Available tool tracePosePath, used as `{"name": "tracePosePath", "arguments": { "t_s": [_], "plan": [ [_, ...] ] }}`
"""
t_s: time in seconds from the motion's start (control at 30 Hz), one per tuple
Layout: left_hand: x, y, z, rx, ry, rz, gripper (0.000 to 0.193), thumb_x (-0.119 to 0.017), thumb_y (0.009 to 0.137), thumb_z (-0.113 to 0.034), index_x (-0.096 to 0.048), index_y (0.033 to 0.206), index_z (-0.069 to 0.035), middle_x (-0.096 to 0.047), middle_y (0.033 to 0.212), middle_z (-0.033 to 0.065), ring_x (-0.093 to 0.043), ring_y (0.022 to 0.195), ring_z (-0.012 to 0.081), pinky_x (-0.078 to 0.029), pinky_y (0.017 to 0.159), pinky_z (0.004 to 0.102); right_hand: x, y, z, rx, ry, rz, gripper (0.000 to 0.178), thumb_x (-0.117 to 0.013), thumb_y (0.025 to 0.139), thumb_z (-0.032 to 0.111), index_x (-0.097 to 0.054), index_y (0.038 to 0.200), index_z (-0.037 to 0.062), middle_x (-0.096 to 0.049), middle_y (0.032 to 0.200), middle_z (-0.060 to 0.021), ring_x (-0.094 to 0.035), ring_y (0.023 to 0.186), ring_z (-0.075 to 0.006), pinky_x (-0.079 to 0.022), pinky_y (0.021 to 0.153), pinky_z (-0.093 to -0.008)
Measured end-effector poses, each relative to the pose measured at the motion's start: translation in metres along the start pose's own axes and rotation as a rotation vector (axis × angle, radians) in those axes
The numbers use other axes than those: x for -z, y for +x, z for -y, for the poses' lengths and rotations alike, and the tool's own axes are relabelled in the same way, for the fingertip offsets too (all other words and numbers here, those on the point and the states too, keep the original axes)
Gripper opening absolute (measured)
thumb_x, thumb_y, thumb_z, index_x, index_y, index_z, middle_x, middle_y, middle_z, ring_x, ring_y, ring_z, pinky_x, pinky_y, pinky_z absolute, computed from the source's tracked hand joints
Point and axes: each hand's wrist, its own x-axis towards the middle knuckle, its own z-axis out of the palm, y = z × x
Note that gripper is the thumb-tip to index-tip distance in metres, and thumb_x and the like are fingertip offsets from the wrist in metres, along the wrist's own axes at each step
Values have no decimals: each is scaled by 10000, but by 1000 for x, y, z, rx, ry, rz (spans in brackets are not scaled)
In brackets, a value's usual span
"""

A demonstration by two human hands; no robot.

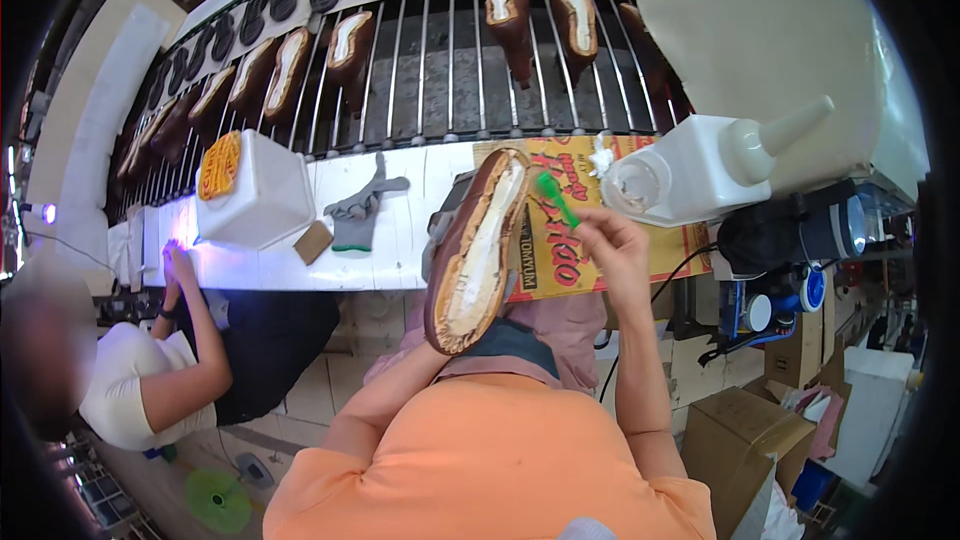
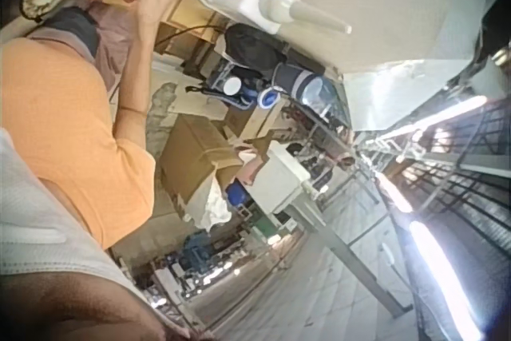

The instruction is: Applying adhesive to the bottom edges of shoe uppers using a brush.

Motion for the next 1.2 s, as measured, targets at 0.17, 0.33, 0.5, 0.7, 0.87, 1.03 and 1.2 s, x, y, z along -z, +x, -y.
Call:
{"name": "tracePosePath", "arguments": {
  "t_s": [0.17,0.33,0.5,0.7,0.87,1.03,1.2],
  "plan": [
    [5,-9,1,0,5,-14,522,-435,996,-329,-358,1438,-64,-424,1435,138,-416,1306,279,-323,1096,393,-40,-46,14,287,-318,205,135,-711,769,-27,-715,903,-19,-664,816,-72,-595,710,-116,-448,628,-233],
    [7,-14,1,15,-22,-29,516,-434,996,-329,-366,1431,-60,-435,1423,141,-429,1293,282,-335,1088,396,-54,-53,12,303,-348,232,155,-733,751,-20,-710,904,-25,-666,824,-107,-639,769,-171,-480,689,-263],
    [7,-11,0,25,-62,-22,510,-433,997,-329,-374,1425,-57,-446,1411,144,-443,1280,285,-348,1080,399,-50,-40,4,357,-501,122,112,-729,787,48,-713,889,4,-667,798,-79,-631,670,-175,-475,582,-271],
    [3,-5,-4,49,-103,-21,504,-432,997,-328,-383,1416,-53,-459,1397,147,-459,1265,288,-363,1071,403,-40,-11,-9,334,-564,33,109,-721,806,50,-696,880,-26,-621,725,-83,-554,635,-131,-425,583,-261],
    [1,-2,-7,75,-99,-26,499,-431,998,-328,-391,1410,-49,-470,1386,150,-472,1252,291,-375,1063,406,-31,27,-22,380,-668,-92,122,-707,829,98,-688,854,-20,-626,697,-84,-549,566,-145,-404,523,-291],
    [0,0,-8,90,-100,-25,494,-430,998,-328,-399,1403,-46,-481,1374,153,-486,1239,294,-388,1055,409,-23,50,-15,438,-769,-175,161,-692,835,181,-690,829,20,-648,750,-107,-625,665,-295,-449,586,-367],
    [-3,2,-9,88,-90,-11,490,-429,999,-328,-407,1396,-42,-492,1363,156,-499,1226,297,-400,1047,412,-16,20,-5,238,-563,117,131,-705,828,138,-705,843,8,-655,701,-62,-578,598,-141,-420,532,-296]
  ]
}}
